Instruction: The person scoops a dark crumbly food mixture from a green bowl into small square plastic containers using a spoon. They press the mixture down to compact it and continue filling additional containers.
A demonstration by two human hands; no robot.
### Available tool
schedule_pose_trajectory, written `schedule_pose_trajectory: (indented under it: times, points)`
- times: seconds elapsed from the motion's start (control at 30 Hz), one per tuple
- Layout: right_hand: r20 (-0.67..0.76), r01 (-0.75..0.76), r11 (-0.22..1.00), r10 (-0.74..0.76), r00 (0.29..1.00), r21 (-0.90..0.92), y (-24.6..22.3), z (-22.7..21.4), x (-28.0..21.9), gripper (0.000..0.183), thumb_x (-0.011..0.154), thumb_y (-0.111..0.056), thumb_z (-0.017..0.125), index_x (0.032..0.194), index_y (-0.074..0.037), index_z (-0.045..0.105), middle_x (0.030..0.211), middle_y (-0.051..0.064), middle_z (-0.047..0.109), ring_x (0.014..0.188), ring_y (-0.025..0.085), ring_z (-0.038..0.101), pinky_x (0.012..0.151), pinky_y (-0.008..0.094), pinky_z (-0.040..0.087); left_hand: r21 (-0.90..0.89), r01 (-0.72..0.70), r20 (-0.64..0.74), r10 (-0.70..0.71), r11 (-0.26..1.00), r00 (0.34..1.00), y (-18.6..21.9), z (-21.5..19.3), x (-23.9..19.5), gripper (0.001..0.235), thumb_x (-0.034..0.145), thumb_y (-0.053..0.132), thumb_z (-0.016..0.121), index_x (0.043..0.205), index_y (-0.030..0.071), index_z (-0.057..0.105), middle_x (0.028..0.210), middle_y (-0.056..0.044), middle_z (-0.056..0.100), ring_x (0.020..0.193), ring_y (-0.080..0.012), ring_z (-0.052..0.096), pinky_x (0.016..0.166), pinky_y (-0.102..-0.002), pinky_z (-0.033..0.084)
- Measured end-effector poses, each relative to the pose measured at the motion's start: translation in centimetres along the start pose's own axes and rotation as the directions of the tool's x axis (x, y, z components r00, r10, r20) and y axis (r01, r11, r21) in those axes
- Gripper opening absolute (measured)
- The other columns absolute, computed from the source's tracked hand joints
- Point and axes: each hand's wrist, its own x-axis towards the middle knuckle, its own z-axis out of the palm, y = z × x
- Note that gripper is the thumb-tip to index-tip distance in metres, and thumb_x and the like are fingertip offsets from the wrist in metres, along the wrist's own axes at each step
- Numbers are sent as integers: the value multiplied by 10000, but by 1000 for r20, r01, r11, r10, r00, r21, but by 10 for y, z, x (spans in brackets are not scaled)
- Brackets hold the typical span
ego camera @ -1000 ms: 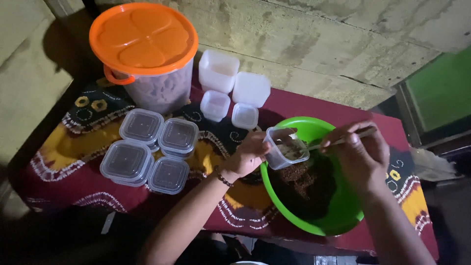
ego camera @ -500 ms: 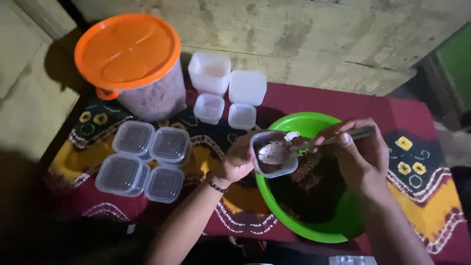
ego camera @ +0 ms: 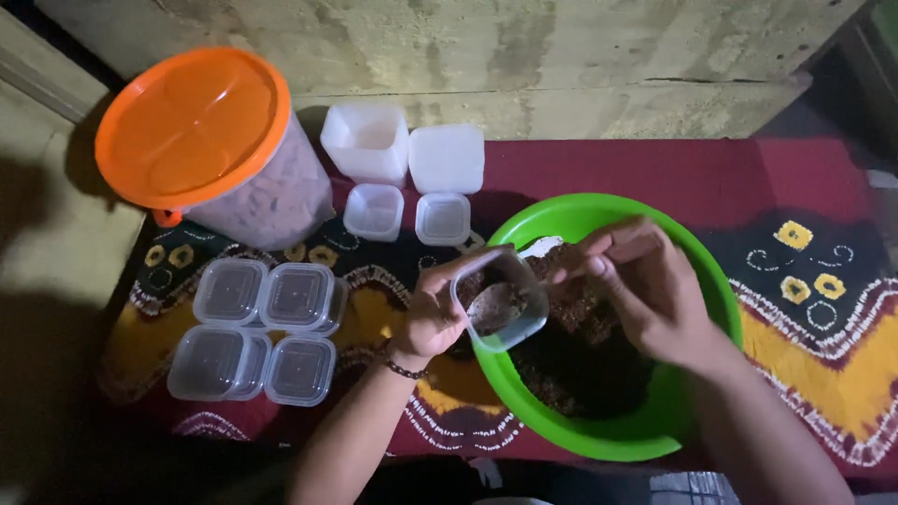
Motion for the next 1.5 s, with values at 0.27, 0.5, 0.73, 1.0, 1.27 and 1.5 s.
schedule_pose_trajectory:
  times: [0.27, 0.5, 0.73, 1.0, 1.27, 1.5]
  points:
    - [15, -29, 1000, 29, 999, 12, 2, -19, 11, 153, 979, 26, 616, 1119, 85, 631, 955, 199, 741, 816, 203, 723, 733, 343, 595, 22, -82, -43, 83, 996, 996, 2, 15, 5, 1033, 726, 401, 899, 1460, -162, 439, 1267, -339, 626, 1221, -384, 621, 1072, -538, 503]
    - [17, -324, 940, 324, 946, 108, -33, -9, 13, 367, 981, -72, 583, 1300, 110, 580, 1037, 251, 710, 885, 307, 745, 653, 392, 644, 31, -91, -70, 93, 995, 993, 6, 25, 3, 1001, 706, 372, 925, 1441, -135, 473, 1268, -311, 637, 1212, -354, 636, 1074, -501, 506]
    - [82, -407, 899, 423, 902, -163, -38, -56, -4, 641, 952, -333, 531, 1485, 4, 417, 1335, 199, 656, 1192, 330, 694, 1017, 435, 606, 73, -156, 88, 149, 985, 985, 24, 38, -1, 834, 912, 387, 844, 1433, -142, 462, 1368, -220, 607, 1304, -309, 590, 1184, -431, 491]
    - [-321, -796, 599, 740, 590, -83, 4, -108, -50, 688, 889, -95, 606, 1547, -78, 405, 1550, 119, 520, 1439, 271, 501, 1182, 431, 431, 46, -173, 61, 170, 984, 983, 21, 29, -3, 877, 911, 373, 840, 1482, -135, 410, 1400, -236, 583, 1314, -313, 584, 1182, -466, 488]
    - [-366, -360, 852, 219, 904, -381, -27, -42, -118, 680, 1007, -325, 486, 1588, -26, 297, 1666, 197, 321, 1554, 348, 338, 1279, 535, 289, 35, -200, 70, 197, 979, 978, 18, 22, -3, 836, 936, 320, 809, 1501, -136, 395, 1449, -242, 561, 1389, -331, 533, 1225, -479, 448]
    - [238, 257, 321, -98, 966, -912, -20, 23, -172, 883, 974, -735, 589, 1603, -163, 348, 1676, 235, 251, 1574, 410, 250, 1254, 740, -5, 25, -199, 70, 196, 980, 978, 16, 25, -3, 811, 924, 300, 803, 1499, -118, 414, 1446, -237, 568, 1386, -343, 538, 1227, -486, 444]
